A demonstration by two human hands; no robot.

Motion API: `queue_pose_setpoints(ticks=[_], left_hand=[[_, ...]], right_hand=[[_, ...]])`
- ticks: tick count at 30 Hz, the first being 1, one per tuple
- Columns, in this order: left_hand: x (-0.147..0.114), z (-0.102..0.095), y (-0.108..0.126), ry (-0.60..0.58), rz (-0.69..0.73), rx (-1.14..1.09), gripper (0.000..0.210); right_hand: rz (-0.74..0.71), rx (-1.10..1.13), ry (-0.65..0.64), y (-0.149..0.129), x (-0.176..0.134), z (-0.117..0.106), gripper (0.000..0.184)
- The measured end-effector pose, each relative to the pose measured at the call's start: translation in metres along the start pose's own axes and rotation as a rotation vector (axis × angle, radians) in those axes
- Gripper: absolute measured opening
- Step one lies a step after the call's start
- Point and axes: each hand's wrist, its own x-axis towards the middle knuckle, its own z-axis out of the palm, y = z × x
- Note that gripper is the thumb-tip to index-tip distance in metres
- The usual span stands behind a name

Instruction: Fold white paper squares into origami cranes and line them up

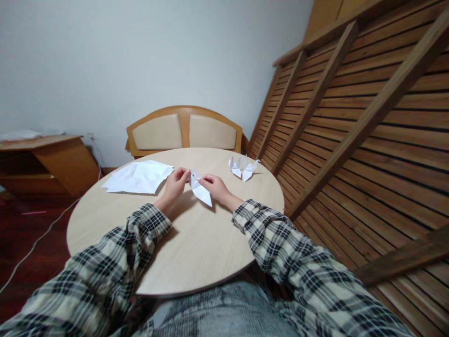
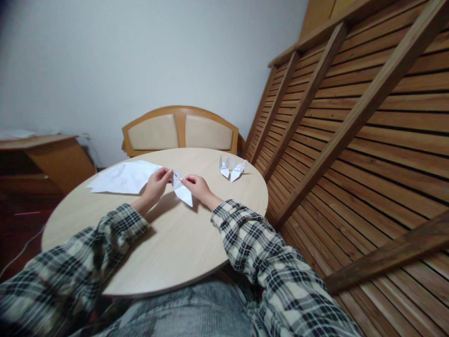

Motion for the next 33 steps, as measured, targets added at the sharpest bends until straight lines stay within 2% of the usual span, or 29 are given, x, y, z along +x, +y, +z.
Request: queue_pose_setpoints(ticks=[6, 14, 16, 19, 24, 27, 33], left_hand=[[0.000, 0.002, 0.004, 0.038, -0.043, -0.067, 0.018], [0.000, 0.001, 0.004, 0.125, -0.092, -0.095, 0.019], [-0.001, 0.000, 0.004, 0.093, -0.075, -0.033, 0.028], [-0.004, 0.000, 0.007, -0.050, -0.056, 0.070, 0.041], [-0.009, 0.004, 0.010, -0.232, -0.061, 0.133, 0.042], [-0.010, 0.005, 0.012, -0.236, -0.039, 0.225, 0.038], [-0.007, 0.004, 0.020, -0.121, -0.013, 0.251, 0.019]], right_hand=[[-0.039, -0.068, -0.047, 0.004, 0.001, -0.001, 0.024], [-0.112, -0.131, 0.136, -0.004, -0.001, -0.004, 0.020], [-0.117, -0.121, 0.173, -0.005, -0.001, -0.004, 0.020], [-0.107, -0.096, 0.216, -0.004, 0.002, -0.004, 0.020], [-0.111, -0.081, 0.265, 0.002, 0.006, -0.004, 0.020], [-0.094, -0.037, 0.249, 0.002, 0.007, -0.003, 0.019], [-0.078, -0.026, 0.160, 0.001, 0.003, -0.001, 0.020]])
